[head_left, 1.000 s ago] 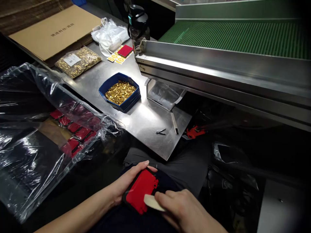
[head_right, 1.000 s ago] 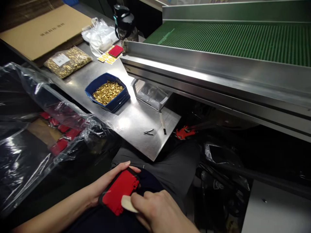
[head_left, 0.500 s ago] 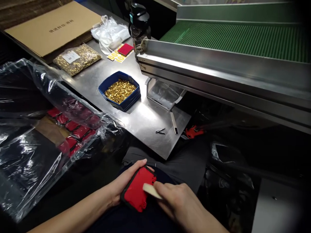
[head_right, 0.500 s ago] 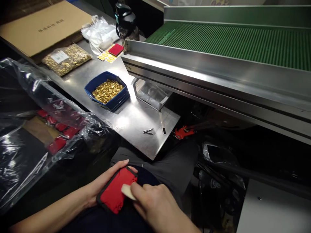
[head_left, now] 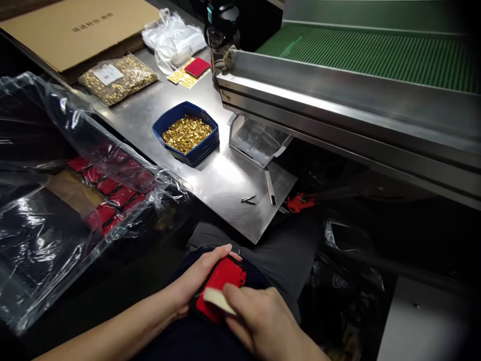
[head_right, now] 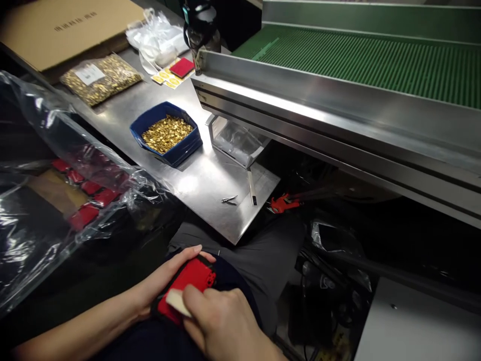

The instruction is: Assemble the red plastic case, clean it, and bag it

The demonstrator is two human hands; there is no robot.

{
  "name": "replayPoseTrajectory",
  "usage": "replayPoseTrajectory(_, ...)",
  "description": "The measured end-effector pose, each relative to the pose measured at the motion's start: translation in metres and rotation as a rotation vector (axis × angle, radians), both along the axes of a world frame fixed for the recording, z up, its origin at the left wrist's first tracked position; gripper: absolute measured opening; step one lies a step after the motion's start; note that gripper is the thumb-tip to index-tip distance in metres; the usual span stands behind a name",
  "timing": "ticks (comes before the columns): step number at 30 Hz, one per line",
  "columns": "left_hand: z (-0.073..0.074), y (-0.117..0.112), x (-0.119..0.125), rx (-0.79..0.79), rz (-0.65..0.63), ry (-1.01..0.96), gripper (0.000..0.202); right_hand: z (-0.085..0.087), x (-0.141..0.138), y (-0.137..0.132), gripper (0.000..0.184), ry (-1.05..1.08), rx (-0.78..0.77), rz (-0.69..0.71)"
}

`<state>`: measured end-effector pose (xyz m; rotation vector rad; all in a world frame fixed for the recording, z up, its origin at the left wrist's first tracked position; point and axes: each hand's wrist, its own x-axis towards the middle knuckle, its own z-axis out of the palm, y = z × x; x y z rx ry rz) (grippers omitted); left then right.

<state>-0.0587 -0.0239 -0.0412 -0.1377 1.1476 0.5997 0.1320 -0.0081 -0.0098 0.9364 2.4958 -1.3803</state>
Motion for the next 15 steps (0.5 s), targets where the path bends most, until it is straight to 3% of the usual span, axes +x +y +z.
replayPoseTrajectory(4, -0.0017, 0.0000, 0.0001, -0.130, 0.066, -0.085, 0.055, -0.0004, 0.0002, 0.0002, 0.009, -0.052, -0.022, -0.122)
replayPoseTrajectory(7, -0.0022, -0.0001, -0.0005, -0.096, 0.067, -0.067, 0.055, -0.0006, 0.0021, -0.0018, 0.008, -0.035, -0.095, -0.120)
replayPoseTrajectory(11, -0.0029, -0.0026, -0.0006, -0.107, 0.069, -0.049, 0.056, -0.0045, 0.0023, -0.0026, 0.011, -0.020, -0.018, -0.166)
replayPoseTrajectory(15, -0.0033, -0.0048, -0.0001, -0.112, 0.064, -0.024, 0.060, -0.0042, 0.0043, -0.0030, 0.012, -0.024, -0.119, -0.180)
